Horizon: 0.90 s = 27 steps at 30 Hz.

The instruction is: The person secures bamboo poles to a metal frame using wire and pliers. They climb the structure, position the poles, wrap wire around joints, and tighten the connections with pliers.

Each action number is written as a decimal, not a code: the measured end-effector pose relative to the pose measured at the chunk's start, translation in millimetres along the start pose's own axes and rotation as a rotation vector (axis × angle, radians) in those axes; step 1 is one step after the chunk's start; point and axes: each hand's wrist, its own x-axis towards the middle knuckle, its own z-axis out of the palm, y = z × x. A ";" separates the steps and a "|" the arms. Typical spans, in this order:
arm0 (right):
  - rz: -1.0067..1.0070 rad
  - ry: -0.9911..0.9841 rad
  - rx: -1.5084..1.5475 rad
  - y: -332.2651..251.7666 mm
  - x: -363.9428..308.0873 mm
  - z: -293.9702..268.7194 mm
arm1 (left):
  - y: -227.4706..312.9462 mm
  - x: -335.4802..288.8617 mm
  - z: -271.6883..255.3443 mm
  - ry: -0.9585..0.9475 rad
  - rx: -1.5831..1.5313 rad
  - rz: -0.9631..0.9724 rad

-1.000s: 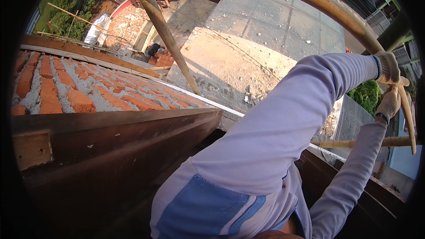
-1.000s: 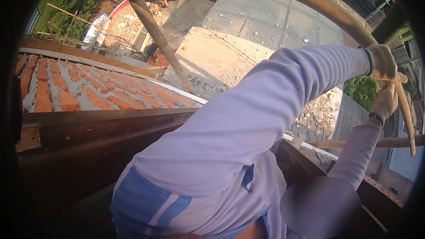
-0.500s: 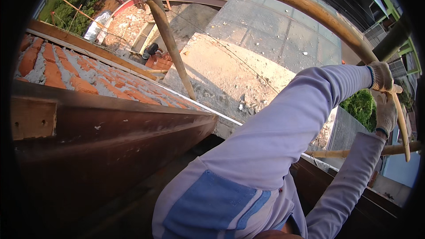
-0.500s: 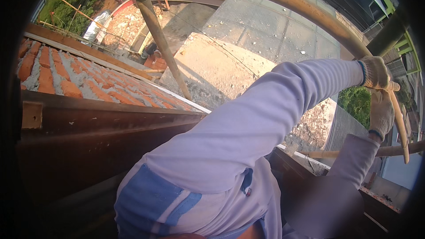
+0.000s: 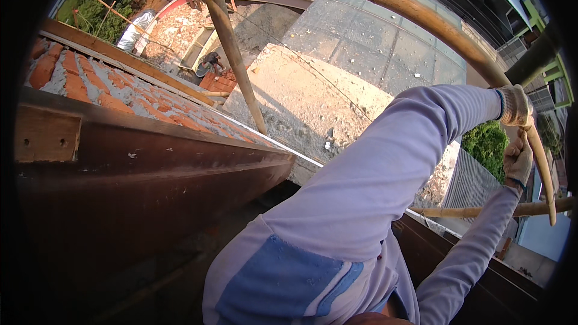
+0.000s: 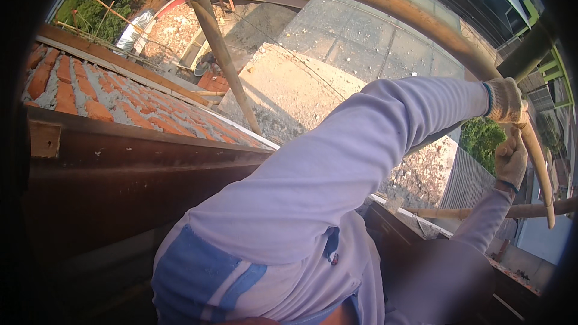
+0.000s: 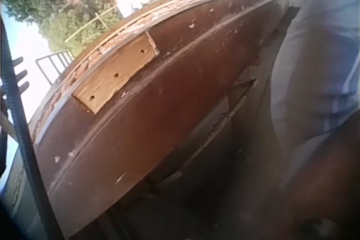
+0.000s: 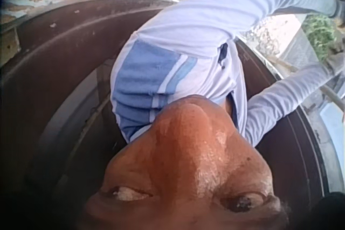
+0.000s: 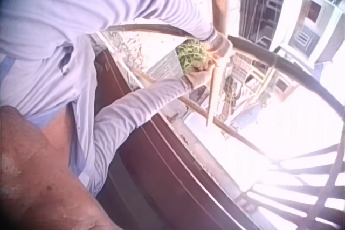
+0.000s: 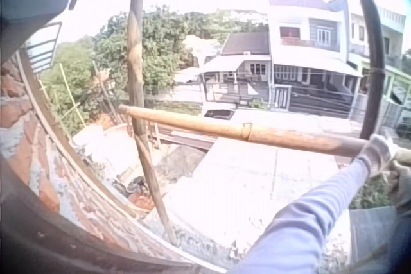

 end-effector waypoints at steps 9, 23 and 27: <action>-0.587 0.429 -1.785 -12.5 -43.1 32.4 | 1.8 -1.3 2.3 0.016 0.025 -0.066; -0.088 0.186 -1.071 24.1 -56.1 29.4 | 2.2 0.1 5.4 0.059 -0.018 -0.058; -0.220 -0.124 -0.668 9.1 -95.4 53.7 | 1.3 3.9 11.7 0.020 -0.020 -0.095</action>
